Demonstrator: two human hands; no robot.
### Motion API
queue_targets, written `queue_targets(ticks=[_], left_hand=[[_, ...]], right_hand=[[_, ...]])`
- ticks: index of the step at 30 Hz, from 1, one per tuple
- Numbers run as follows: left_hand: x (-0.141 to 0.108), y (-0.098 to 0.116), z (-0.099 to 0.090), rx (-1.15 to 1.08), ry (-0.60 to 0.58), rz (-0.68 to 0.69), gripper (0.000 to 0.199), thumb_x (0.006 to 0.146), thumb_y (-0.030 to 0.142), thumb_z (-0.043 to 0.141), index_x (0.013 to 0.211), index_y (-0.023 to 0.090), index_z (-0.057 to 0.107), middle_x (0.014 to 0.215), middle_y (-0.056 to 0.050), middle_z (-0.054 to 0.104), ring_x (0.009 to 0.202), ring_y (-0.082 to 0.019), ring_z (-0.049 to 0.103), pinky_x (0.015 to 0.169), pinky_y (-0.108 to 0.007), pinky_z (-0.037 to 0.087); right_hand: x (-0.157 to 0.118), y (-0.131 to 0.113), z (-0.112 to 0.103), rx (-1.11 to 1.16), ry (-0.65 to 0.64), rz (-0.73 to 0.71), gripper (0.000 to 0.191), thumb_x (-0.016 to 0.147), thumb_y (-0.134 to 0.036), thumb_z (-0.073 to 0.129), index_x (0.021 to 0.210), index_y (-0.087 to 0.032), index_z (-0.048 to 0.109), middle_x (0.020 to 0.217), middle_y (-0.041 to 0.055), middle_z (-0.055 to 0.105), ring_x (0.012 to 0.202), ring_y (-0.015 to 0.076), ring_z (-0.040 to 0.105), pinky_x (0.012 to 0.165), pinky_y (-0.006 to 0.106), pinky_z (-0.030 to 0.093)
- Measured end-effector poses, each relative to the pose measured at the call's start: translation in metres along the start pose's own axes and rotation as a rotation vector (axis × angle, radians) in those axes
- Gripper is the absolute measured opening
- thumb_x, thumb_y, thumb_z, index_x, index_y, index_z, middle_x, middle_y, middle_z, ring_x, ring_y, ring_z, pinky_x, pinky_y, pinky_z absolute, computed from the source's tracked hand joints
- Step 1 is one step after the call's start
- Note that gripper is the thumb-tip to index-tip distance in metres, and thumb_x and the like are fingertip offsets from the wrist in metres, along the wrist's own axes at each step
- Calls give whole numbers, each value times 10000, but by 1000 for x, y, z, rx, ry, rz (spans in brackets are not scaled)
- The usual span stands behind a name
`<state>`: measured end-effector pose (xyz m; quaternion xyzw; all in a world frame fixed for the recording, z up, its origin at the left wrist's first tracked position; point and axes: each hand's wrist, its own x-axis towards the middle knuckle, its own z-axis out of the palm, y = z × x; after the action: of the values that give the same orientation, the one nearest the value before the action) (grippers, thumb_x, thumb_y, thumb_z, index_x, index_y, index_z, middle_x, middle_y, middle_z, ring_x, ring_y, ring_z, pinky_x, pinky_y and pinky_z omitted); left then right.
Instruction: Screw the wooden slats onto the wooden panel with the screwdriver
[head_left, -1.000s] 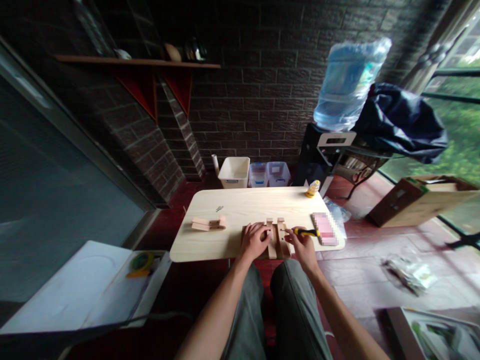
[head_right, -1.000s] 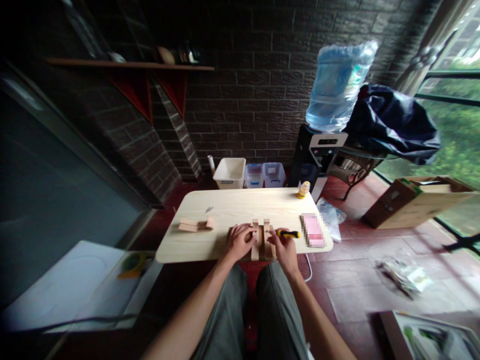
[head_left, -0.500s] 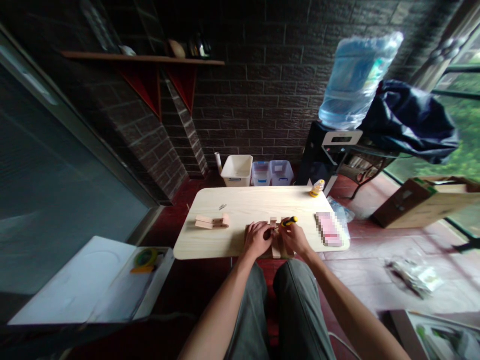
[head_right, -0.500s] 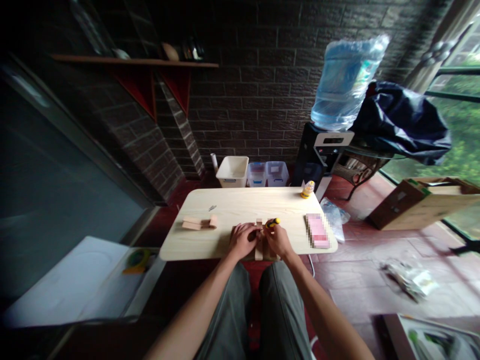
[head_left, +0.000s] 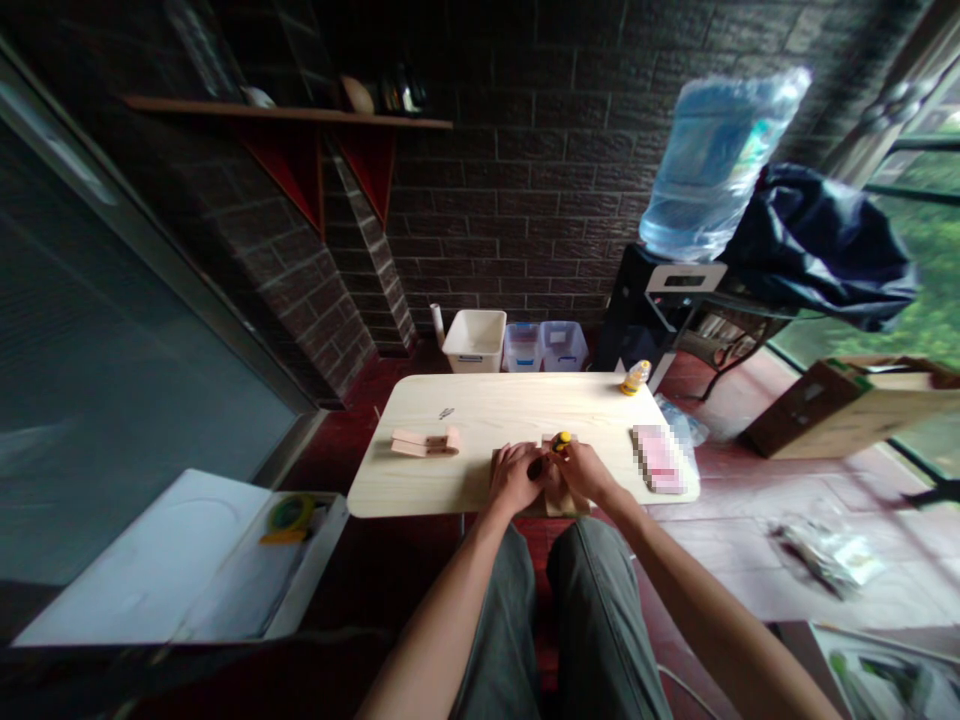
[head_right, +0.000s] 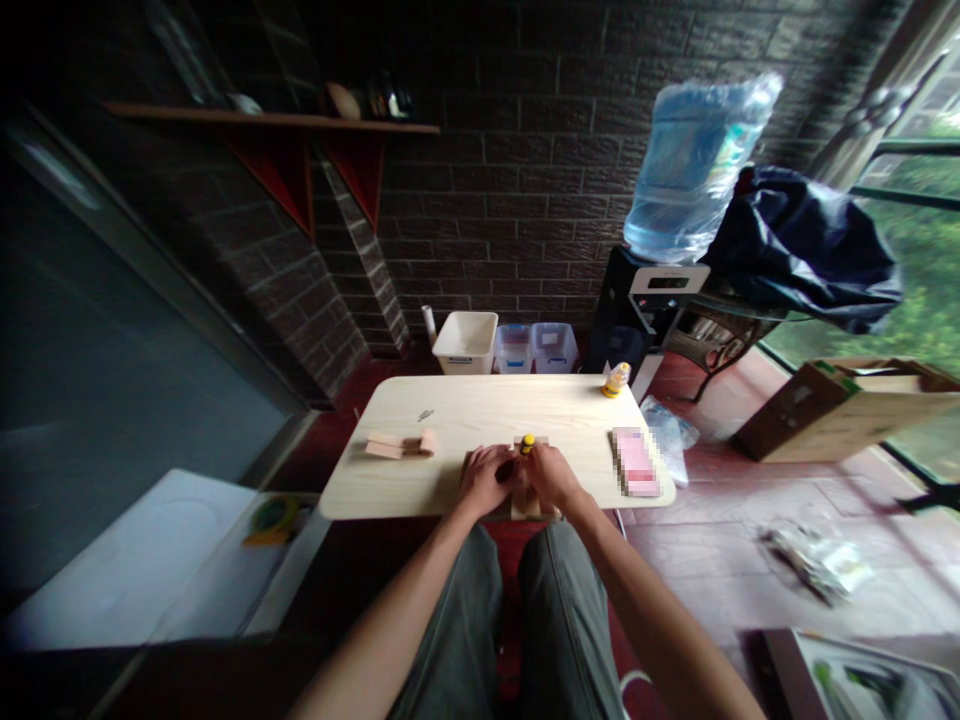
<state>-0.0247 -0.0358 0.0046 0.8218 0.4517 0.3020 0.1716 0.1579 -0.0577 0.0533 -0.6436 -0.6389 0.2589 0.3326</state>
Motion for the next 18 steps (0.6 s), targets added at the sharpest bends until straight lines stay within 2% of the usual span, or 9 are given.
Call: queue_targets(ticks=[4, 8, 12, 18], left_hand=[[2, -4, 3, -17, -10, -42, 257, 934, 326, 705, 1187, 363, 730, 1394, 15, 711, 1346, -221, 616, 1251, -476, 337], [6, -6, 5, -56, 9, -88, 262, 924, 304, 710, 1183, 335, 730, 1349, -8, 738, 1316, -223, 643, 1248, -463, 355], [6, -5, 3, -60, -5, -90, 293, 917, 258, 702, 1192, 353, 738, 1302, 5, 760, 1319, -227, 642, 1252, -471, 347], [5, -1, 0, -46, -2, -83, 302, 915, 295, 715, 1207, 365, 748, 1280, 3, 769, 1316, -233, 640, 1249, -471, 338]], right_hand=[[6, -9, -4, -177, -116, -45, 133, 971, -214, 631, 1033, -153, 731, 981, 133, 802, 863, 221, 742, 734, 256, 448], [11, -16, -8, -285, -187, -67, 174, 1016, -243, 591, 1090, -158, 723, 1020, 135, 800, 906, 219, 744, 749, 249, 443], [13, -18, -11, -335, -219, -88, 195, 1043, -260, 558, 1089, -152, 714, 1032, 138, 800, 919, 217, 750, 751, 246, 443], [13, -18, -13, -367, -239, -107, 199, 1055, -280, 550, 1092, -163, 706, 1026, 125, 801, 918, 206, 751, 748, 238, 446]])
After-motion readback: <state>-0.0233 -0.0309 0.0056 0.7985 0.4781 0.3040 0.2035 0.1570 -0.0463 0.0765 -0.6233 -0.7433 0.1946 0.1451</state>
